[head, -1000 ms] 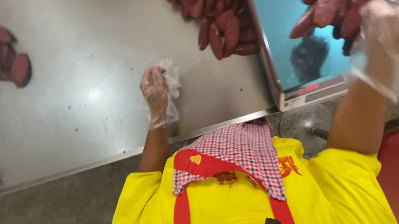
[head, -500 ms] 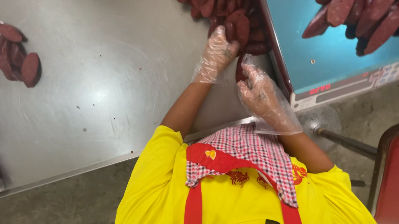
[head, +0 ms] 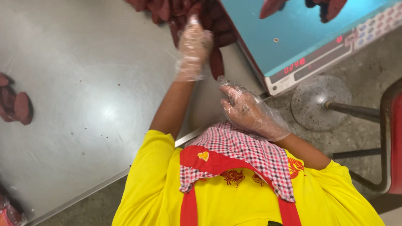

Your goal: The person places pieces of meat on a digital scale to weigh them and then puts them into a plastic bag.

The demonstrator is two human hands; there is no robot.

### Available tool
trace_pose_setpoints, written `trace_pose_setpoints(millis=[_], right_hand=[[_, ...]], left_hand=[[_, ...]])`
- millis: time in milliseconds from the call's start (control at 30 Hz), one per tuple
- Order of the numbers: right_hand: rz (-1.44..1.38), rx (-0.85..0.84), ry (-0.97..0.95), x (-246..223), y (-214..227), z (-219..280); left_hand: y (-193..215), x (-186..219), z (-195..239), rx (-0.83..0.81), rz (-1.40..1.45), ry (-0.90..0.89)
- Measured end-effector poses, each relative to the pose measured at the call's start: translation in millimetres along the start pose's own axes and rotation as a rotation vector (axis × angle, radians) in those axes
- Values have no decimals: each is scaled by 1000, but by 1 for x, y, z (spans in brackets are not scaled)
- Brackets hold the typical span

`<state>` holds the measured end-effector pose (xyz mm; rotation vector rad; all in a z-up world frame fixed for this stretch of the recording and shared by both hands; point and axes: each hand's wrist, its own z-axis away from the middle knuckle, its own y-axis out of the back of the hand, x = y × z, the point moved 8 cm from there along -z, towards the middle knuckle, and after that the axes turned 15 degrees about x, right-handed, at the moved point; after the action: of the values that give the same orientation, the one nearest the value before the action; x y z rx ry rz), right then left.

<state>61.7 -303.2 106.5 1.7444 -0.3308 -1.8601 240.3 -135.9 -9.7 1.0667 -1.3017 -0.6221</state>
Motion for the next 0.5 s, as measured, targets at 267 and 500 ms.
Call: trace_pose_setpoints(millis=[267, 500], right_hand=[[-45, 59, 77, -6, 27, 9], [-55, 24, -15, -1, 45, 16]], left_hand=[[112, 125, 21, 427, 304, -836], [141, 114, -4, 350, 707, -366]])
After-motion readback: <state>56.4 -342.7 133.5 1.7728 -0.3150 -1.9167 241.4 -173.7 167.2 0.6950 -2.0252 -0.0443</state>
